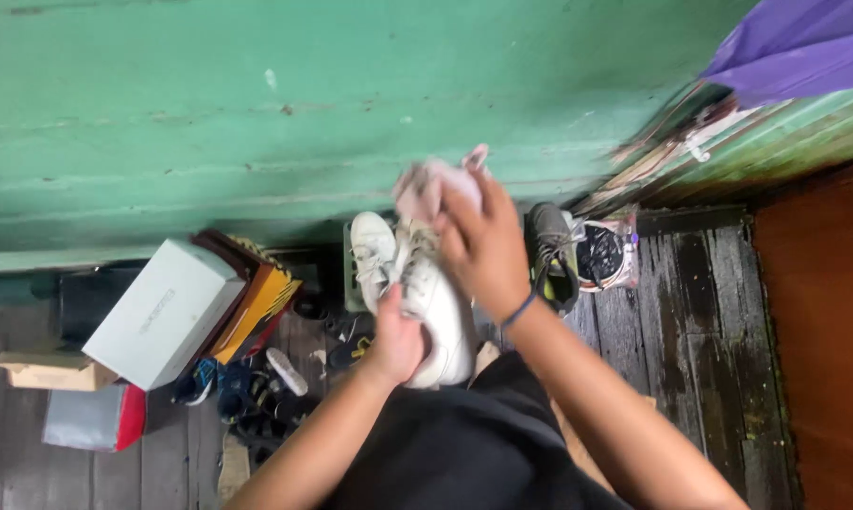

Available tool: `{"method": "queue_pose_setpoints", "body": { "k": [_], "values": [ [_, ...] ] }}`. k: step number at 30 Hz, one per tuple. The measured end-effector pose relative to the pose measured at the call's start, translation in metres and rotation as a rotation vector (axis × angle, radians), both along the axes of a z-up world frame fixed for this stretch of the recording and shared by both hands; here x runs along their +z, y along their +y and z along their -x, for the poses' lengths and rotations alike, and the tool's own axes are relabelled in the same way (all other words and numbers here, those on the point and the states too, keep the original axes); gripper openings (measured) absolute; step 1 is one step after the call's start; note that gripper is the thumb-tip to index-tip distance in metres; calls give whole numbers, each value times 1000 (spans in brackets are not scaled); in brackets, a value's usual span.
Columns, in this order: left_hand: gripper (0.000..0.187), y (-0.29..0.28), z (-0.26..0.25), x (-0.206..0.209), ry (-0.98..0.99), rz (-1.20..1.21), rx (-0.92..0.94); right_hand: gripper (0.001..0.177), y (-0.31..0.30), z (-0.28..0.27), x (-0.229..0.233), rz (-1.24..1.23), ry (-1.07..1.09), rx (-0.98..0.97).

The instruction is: Cleaning a white sneaker with a pink cloth while sitting on the floor

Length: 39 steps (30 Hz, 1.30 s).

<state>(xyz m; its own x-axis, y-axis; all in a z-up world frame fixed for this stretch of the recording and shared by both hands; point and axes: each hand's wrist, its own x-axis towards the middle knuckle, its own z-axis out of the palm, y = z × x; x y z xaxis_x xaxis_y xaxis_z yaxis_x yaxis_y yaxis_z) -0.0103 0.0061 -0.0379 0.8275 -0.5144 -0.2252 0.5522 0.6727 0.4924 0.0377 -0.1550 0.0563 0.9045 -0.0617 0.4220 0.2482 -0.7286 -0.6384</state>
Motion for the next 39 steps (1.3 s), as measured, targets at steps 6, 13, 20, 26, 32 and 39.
{"method": "queue_pose_setpoints", "body": {
  "k": [6, 13, 20, 26, 32, 39],
  "values": [
    [73, 5, -24, 34, 184, 142, 177, 46, 48, 39, 34, 179, -52, 113],
    [82, 33, -24, 31, 35, 487, 38, 44, 45, 37, 14, 133, 44, 251],
    [77, 14, -18, 43, 127, 132, 106, 38, 29, -27, -2, 51, -68, 28],
    [74, 39, -25, 2, 152, 237, 235, 45, 63, 56, 26, 4, 160, 187],
    [79, 38, -31, 15, 76, 335, 145, 52, 58, 44, 14, 13, 7, 227],
    [74, 13, -12, 43, -36, 137, 107, 42, 28, -47, 10, 23, 4, -52]
  ]
}}
